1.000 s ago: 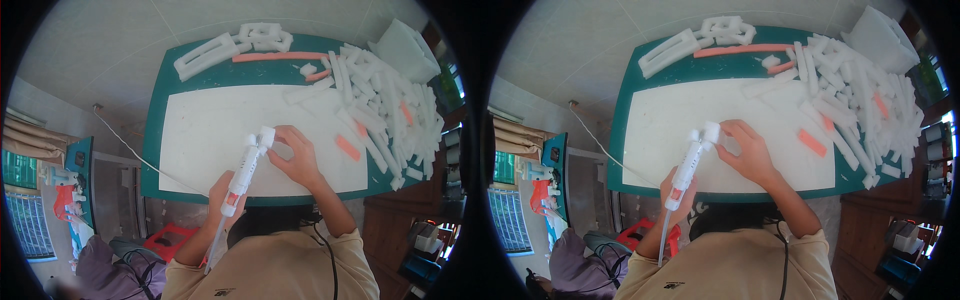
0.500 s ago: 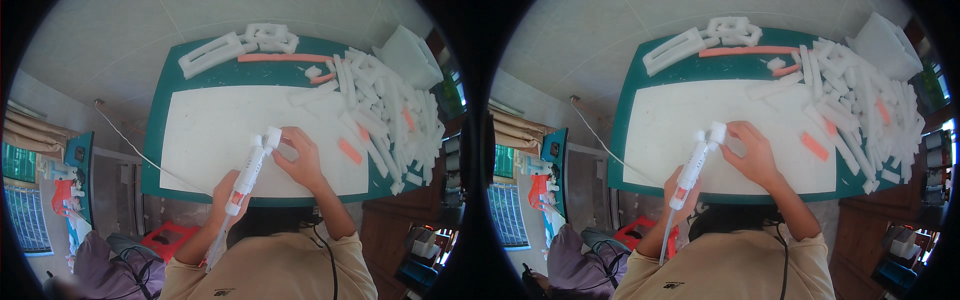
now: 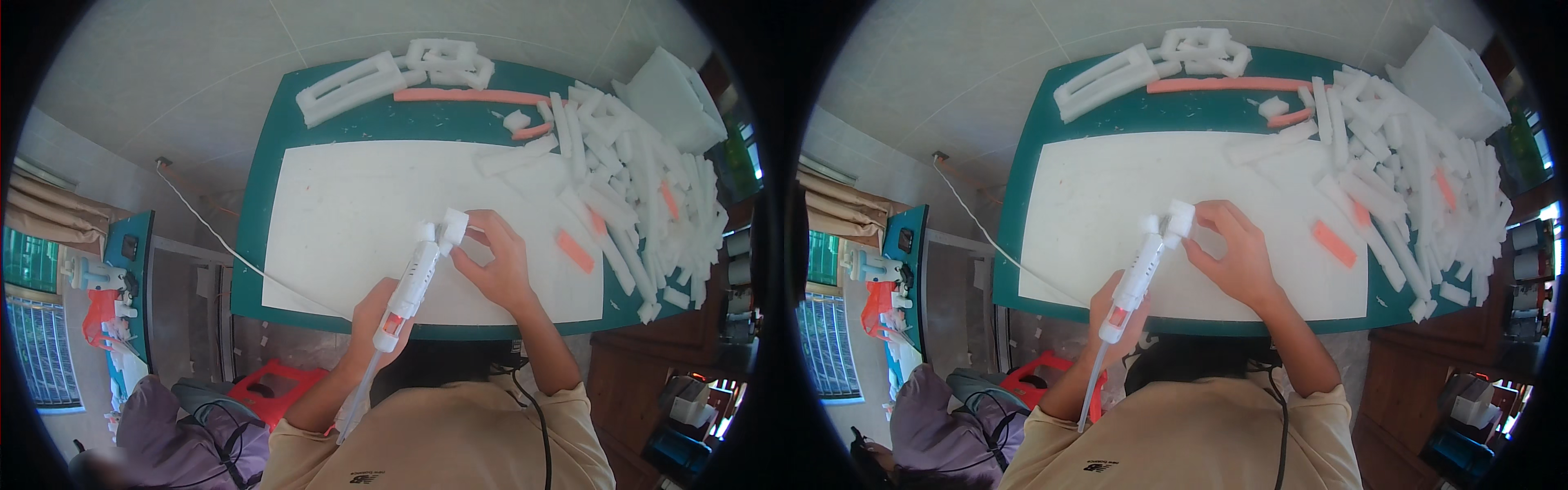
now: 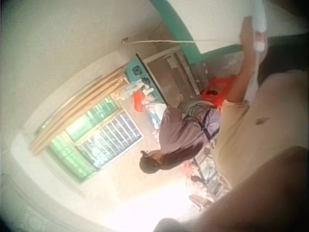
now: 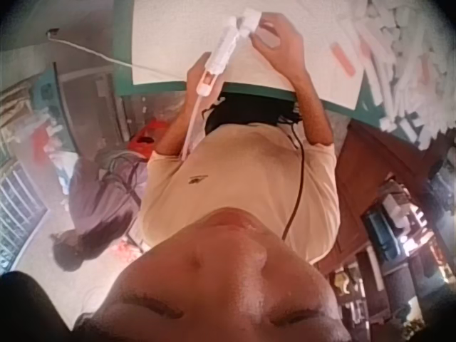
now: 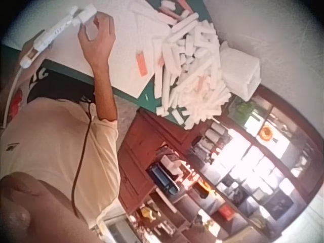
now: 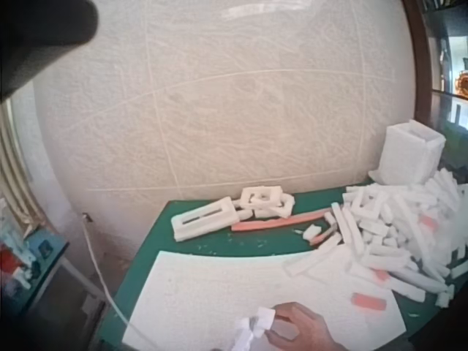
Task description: Gluing foam pieces together using a hot glue gun
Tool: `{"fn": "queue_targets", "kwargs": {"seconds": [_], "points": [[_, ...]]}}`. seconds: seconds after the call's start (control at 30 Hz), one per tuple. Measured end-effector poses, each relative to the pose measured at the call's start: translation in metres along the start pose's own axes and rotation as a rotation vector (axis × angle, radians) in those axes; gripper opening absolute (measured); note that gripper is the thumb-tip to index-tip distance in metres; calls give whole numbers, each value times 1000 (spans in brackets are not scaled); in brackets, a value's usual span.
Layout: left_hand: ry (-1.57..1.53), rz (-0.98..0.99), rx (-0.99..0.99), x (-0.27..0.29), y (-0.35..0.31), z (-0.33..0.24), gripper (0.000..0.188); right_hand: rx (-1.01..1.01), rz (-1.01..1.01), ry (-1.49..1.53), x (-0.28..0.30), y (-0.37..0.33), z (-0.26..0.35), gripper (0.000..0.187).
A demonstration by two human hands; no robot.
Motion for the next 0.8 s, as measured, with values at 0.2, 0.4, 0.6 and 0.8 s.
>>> {"fn": "queue_targets", "kwargs": {"seconds": [0.2, 0.4, 0.6, 0.8], "points": [[9, 16, 13, -1, 0, 2, 10, -1, 0, 5, 1, 0, 1, 32], [-31, 19, -11, -2, 0, 4, 10, -13, 0, 30, 1, 0, 0, 31], [14, 6, 18, -4, 0, 7, 9, -24, 1, 50, 2, 0, 0, 31], [5, 1, -8, -4, 1, 7, 10, -22, -4, 78, 3, 0, -1, 31]]}}
Point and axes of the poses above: each hand's wrist, its own y-axis towards the middle knuckle, its own x-axis out of the back of the hand, z = x × y, the point moved 7 cm from there along y, towards the middle knuckle, and after that the axes turned 4 degrees about x, right-handed, at the moved point
